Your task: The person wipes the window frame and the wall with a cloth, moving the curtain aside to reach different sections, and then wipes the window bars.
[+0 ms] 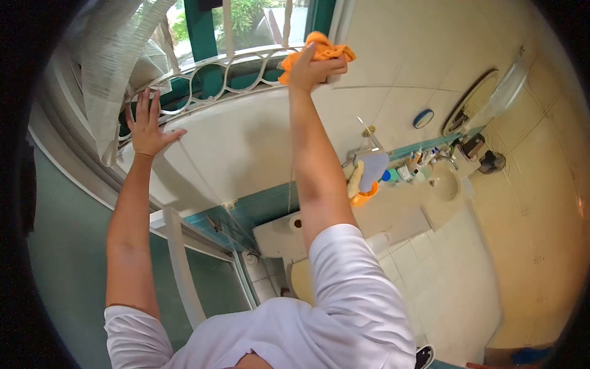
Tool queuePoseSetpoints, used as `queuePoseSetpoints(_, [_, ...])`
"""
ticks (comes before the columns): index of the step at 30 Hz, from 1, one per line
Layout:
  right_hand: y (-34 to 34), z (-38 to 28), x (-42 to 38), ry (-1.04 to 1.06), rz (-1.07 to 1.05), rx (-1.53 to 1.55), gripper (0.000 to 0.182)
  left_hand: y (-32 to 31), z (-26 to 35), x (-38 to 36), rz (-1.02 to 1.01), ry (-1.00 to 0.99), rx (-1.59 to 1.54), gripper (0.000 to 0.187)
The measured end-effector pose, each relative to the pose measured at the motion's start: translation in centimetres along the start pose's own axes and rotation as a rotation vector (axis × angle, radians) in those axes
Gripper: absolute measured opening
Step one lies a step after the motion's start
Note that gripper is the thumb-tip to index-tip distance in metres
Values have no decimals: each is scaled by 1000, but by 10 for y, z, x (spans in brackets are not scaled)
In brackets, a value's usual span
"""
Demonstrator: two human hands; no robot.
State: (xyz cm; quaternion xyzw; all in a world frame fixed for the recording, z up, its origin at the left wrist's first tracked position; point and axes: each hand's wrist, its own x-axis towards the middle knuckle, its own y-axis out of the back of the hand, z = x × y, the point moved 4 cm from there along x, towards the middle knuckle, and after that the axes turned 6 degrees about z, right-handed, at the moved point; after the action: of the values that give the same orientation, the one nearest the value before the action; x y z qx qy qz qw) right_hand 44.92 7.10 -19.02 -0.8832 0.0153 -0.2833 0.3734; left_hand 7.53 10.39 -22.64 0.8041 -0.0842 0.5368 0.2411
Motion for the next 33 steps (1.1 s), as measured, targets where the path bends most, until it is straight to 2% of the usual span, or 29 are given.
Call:
queuePoseSetpoints(3, [24,25,-11,318,-378,-264,45,5,3,4,35,-13,-9,112])
queuePoseSetpoints(6, [39,20,-24,625,-578,-693,49,6,4,3,24,-10,-4,111])
queuePoseSetpoints(9, [42,23,-21,513,-646,-639,55,4,3,3,32,-24,4,111])
queuePoseSetpoints(12, [40,27,-7,312,-692,-741,54,3,3,3,36,-31,4,111])
queuePoseSetpoints(15, [36,11,5,420,-756,-676,55,5,3,4,38,-33,-8,110])
queuePoseSetpoints(18, [30,6,8,550,-886,-892,57,7,4,6,41,-35,-21,109])
queuePoseSetpoints(24, [30,-7,27,803,-1004,-750,57,5,3,4,58,-44,-25,108])
queuePoseSetpoints(30, [-5,2,26,843,-1165,-1048,39,3,0,2,59,-45,-17,108])
queuePoseSetpoints(31, [-11,-1,23,820,-1191,-1160,32,3,1,3,59,-44,-28,108])
queuePoseSetpoints(33, [-4,-4,21,746,-1193,-1126,32,1,1,1,46,-36,-29,108])
